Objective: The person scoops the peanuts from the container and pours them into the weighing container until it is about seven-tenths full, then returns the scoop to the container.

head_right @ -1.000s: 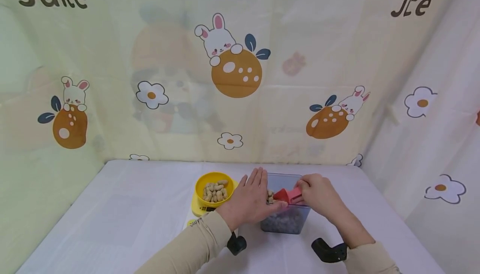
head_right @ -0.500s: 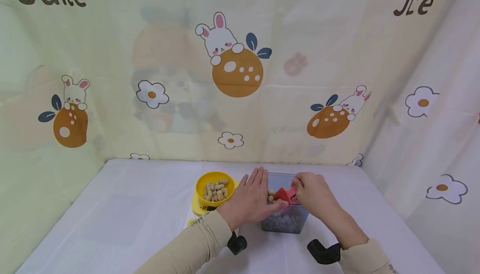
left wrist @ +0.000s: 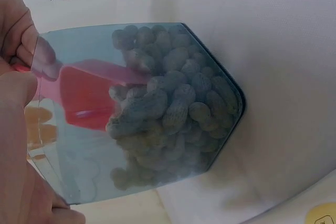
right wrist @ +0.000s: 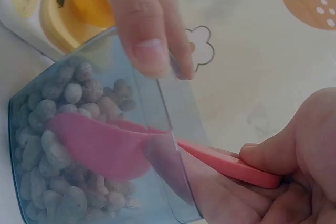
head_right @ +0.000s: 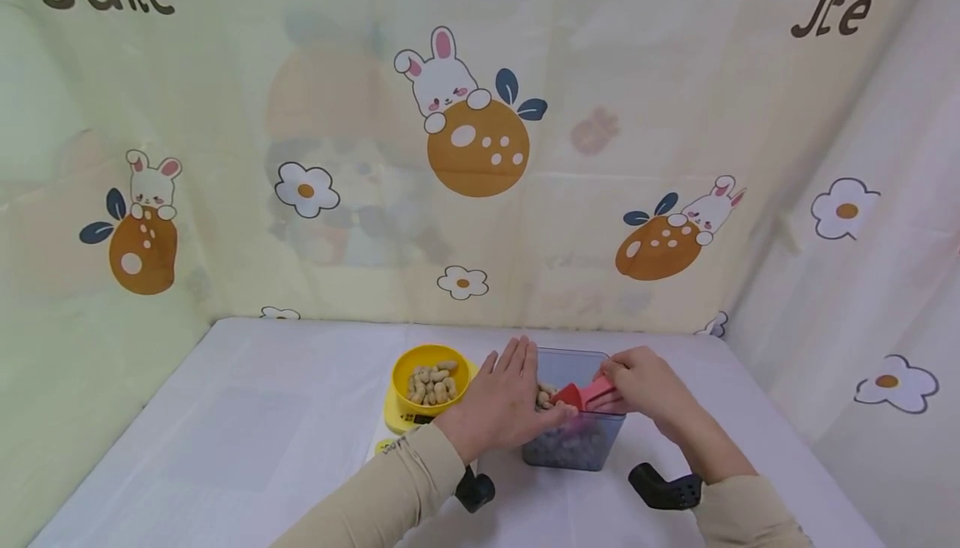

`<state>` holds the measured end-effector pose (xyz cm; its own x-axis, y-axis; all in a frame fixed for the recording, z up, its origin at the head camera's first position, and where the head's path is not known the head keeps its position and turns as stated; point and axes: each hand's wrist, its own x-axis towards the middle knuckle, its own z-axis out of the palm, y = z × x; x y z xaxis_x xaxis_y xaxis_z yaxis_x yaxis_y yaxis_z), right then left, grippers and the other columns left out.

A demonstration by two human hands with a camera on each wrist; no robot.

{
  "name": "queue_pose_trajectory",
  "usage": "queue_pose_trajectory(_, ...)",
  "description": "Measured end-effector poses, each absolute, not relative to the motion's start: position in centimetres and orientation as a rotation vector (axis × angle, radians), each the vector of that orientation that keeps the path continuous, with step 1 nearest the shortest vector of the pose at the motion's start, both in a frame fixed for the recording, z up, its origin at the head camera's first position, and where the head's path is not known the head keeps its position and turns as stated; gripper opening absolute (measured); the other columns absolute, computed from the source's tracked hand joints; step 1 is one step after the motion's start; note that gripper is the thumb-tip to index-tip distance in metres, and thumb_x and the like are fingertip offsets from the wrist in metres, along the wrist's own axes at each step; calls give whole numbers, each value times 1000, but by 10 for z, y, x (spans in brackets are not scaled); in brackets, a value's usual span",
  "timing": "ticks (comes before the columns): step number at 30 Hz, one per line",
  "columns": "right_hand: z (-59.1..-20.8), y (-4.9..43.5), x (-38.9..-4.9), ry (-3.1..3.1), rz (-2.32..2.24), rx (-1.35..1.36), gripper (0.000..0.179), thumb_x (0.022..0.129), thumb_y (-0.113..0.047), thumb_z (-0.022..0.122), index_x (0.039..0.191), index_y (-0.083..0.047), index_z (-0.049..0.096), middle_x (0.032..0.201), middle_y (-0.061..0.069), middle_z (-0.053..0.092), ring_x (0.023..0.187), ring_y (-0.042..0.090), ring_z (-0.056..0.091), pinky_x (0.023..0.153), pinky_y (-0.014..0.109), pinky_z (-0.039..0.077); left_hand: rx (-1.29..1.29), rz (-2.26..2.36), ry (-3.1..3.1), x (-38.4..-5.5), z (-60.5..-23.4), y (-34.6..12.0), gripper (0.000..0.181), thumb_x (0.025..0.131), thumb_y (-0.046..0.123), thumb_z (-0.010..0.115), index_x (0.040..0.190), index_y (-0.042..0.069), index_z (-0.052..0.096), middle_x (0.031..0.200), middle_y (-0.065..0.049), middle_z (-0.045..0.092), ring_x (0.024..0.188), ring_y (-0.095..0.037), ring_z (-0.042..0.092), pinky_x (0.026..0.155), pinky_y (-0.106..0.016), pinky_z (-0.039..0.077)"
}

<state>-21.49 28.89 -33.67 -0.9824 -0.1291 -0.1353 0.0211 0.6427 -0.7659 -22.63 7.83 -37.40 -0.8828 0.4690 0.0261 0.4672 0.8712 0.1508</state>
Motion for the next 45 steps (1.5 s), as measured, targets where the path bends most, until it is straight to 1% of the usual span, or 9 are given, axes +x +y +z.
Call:
queue_pose_trajectory(3,-335,288,-214,2660,-1289,-72,34,105,-11,41,110,15,62,79,9,67,70,17,68,67,29,62,766,247,3027,-225,-373,79,100,88,81,33,159,13,18,167,-2,19,154,-18,18,124,-40,23)
queue_pose_trajectory(11,-331,271,-211,2806,-1097,-136,28,103,-12,45,102,8,65,78,9,64,67,16,64,64,28,60,777,255,3031,-226,-372,78,101,88,81,32,159,11,18,167,-4,19,154,-20,19,124,-41,23)
queue_pose_trajectory(14,-334,276,-211,2728,-1208,-128,31,104,-12,43,107,11,64,81,9,66,71,17,66,67,28,61,776,294,3019,-226,-372,78,102,87,82,33,159,12,18,167,-3,19,154,-20,19,124,-41,24)
queue_pose_trajectory(19,-339,288,-211,2525,-1453,-65,37,107,-13,39,118,18,57,87,11,71,78,20,73,74,29,62,781,334,2998,-225,-374,78,101,87,81,35,159,12,18,167,-3,19,154,-20,20,124,-41,24)
queue_pose_trajectory(26,-336,279,-213,2611,-1316,-107,32,104,-12,44,110,13,63,84,10,68,73,17,67,70,29,62,790,325,3006,-225,-374,79,102,87,81,35,159,11,18,167,-4,19,154,-20,19,124,-42,23)
queue_pose_trajectory(29,-337,281,-213,2515,-1423,-117,35,105,-13,42,114,16,60,88,10,70,76,18,71,74,30,62,775,320,3005,-225,-373,79,102,86,82,35,159,12,18,167,-3,18,155,-20,18,125,-42,23)
queue_pose_trajectory(34,-340,290,-214,2332,-1598,-135,44,107,-19,40,121,20,53,94,10,73,87,20,76,80,31,61,751,364,2994,-225,-373,79,104,86,82,37,160,12,17,167,-2,17,155,-19,17,125,-42,22)
queue_pose_trajectory(37,-341,293,-215,2305,-1628,-126,45,107,-21,40,122,19,53,95,9,74,89,21,76,81,31,60,754,376,3000,-226,-374,79,103,86,82,38,159,12,18,167,-2,18,155,-19,18,125,-41,22)
queue_pose_trajectory(45,-337,299,-215,2235,-1694,-116,46,108,-18,38,126,22,48,96,9,74,91,21,76,83,33,60,782,334,3023,-229,-373,78,103,85,83,37,159,12,22,166,-2,22,154,-19,20,124,-41,24)
